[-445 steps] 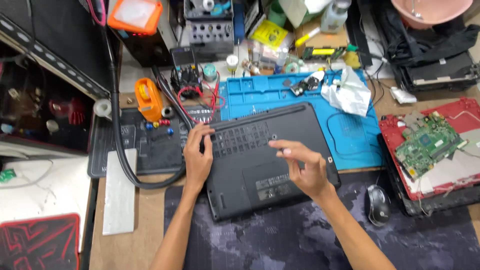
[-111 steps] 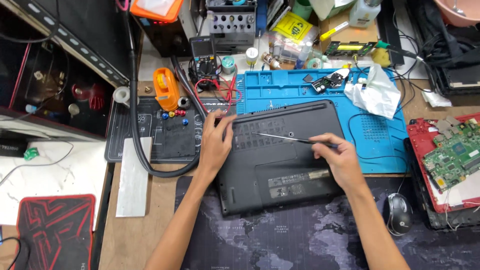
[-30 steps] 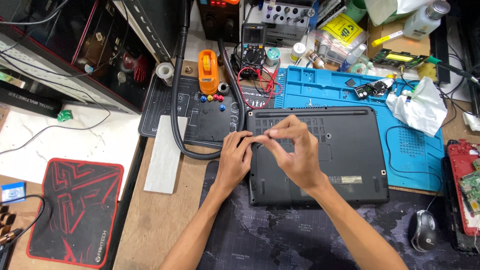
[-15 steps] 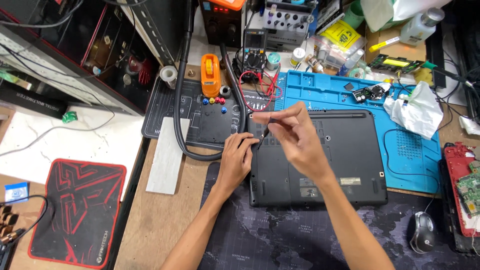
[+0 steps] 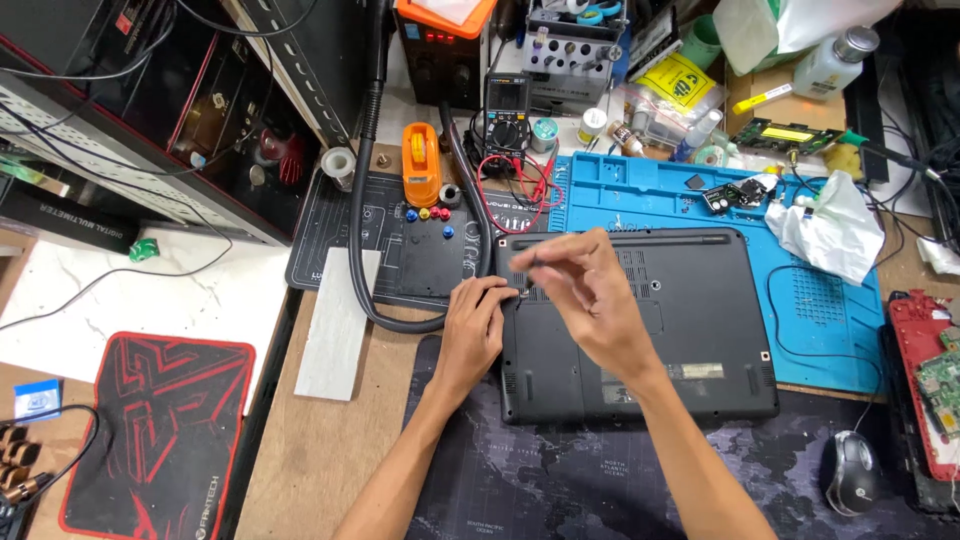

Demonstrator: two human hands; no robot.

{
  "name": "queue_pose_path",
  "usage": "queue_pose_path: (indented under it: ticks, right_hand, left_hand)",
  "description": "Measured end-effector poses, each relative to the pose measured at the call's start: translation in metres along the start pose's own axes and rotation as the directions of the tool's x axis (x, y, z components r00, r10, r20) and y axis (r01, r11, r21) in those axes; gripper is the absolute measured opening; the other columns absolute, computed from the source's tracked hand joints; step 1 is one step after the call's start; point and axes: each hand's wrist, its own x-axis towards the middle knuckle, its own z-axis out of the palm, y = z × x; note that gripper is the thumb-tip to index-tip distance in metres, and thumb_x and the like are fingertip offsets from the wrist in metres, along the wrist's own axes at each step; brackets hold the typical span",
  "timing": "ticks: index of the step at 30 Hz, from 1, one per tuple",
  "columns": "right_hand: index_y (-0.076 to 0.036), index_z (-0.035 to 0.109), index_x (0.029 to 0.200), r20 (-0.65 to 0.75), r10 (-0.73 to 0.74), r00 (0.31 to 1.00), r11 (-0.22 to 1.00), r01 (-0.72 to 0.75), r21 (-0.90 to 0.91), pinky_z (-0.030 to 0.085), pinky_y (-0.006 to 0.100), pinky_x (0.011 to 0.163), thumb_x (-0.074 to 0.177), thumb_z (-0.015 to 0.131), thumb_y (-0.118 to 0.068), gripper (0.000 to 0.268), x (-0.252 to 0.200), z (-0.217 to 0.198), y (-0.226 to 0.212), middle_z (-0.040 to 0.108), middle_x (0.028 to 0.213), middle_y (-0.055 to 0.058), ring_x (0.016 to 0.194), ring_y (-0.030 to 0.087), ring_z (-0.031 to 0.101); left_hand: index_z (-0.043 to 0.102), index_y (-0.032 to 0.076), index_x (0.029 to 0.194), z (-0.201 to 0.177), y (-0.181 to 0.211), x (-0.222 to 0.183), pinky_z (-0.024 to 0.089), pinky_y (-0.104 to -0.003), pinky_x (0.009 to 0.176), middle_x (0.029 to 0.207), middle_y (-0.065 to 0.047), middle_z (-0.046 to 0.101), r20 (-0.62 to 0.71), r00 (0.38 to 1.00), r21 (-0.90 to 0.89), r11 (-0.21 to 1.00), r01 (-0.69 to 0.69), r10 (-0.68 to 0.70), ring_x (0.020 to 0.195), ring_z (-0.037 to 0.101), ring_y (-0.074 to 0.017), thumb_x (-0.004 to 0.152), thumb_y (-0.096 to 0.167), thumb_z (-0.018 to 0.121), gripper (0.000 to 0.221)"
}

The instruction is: Disassembling a laptop by unscrewing the back panel and removing internal component covers.

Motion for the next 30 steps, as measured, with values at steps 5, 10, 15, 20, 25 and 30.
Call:
queue_pose_path:
  ticks: [5, 10, 15, 20, 25, 30]
  right_hand:
    - [-0.004, 0.052, 0.11, -0.056, -0.122, 0.991, 0.972, 0.109, -0.207, 0.059, 0.036, 0.09, 0.093, 0.068, 0.007, 0.027, -0.005, -0.001, 0.019, 0.066, 0.108, 0.011, 0.105, 0.026, 0.071]
    - [0.001, 0.05, 0.116, -0.062, -0.016, 0.998, 1.0, 0.017, 0.013, 0.058, 0.037, 0.095, 0.098, 0.057, 0.009, 0.022, -0.005, 0.007, 0.008, 0.07, 0.111, 0.016, 0.109, 0.026, 0.072]
    - [-0.002, 0.057, 0.109, -0.053, -0.128, 0.99, 0.969, 0.113, -0.221, 0.059, 0.041, 0.093, 0.092, 0.067, 0.009, 0.023, -0.006, 0.006, 0.006, 0.07, 0.101, 0.012, 0.101, 0.028, 0.073]
    - [-0.003, 0.055, 0.11, -0.08, -0.122, 0.989, 0.959, 0.096, -0.268, 0.059, 0.042, 0.095, 0.091, 0.069, 0.008, 0.026, -0.013, 0.005, 0.011, 0.069, 0.105, 0.011, 0.103, 0.028, 0.072]
    - [0.001, 0.053, 0.114, -0.076, -0.069, 0.995, 0.993, 0.061, -0.099, 0.054, 0.047, 0.103, 0.093, 0.06, 0.013, 0.025, -0.008, 0.008, 0.003, 0.069, 0.107, 0.014, 0.106, 0.028, 0.073]
    - [-0.002, 0.052, 0.108, -0.116, -0.143, 0.983, 0.979, 0.123, -0.162, 0.059, 0.041, 0.093, 0.093, 0.066, 0.01, 0.023, -0.012, 0.006, 0.013, 0.066, 0.101, 0.012, 0.1, 0.028, 0.07]
  left_hand:
    - [0.068, 0.01, 0.106, 0.003, -0.003, -0.001, 0.043, -0.042, 0.109, 0.107, -0.007, 0.065, 0.004, 1.0, 0.006, 1.0, 0.001, -0.001, 0.109, 0.067, -0.0257, 0.095, -0.009, 0.054, 0.026]
    - [0.067, 0.011, 0.104, 0.003, -0.005, -0.002, 0.043, -0.042, 0.109, 0.107, -0.006, 0.065, -0.005, 1.0, 0.017, 1.0, -0.007, 0.007, 0.109, 0.066, -0.0241, 0.095, -0.008, 0.054, 0.025]
    - [0.067, 0.011, 0.103, 0.0, -0.001, 0.0, 0.042, -0.042, 0.11, 0.106, -0.005, 0.064, 0.014, 1.0, 0.0, 1.0, 0.004, -0.004, 0.109, 0.066, -0.024, 0.096, -0.006, 0.054, 0.022]
    - [0.067, 0.011, 0.102, 0.001, -0.002, -0.001, 0.042, -0.043, 0.11, 0.106, -0.006, 0.064, -0.004, 1.0, -0.005, 1.0, -0.001, 0.001, 0.108, 0.066, -0.024, 0.095, -0.003, 0.057, 0.019]
    - [0.067, 0.011, 0.104, 0.0, 0.0, -0.002, 0.041, -0.043, 0.11, 0.106, -0.005, 0.064, 0.0, 1.0, -0.006, 1.0, 0.005, -0.005, 0.11, 0.065, -0.0245, 0.095, -0.001, 0.057, 0.018]
    - [0.065, 0.012, 0.105, 0.001, -0.004, -0.002, 0.038, -0.047, 0.111, 0.107, -0.006, 0.061, 0.036, 0.999, 0.001, 1.0, -0.022, 0.022, 0.112, 0.063, -0.0272, 0.089, 0.01, 0.067, 0.016]
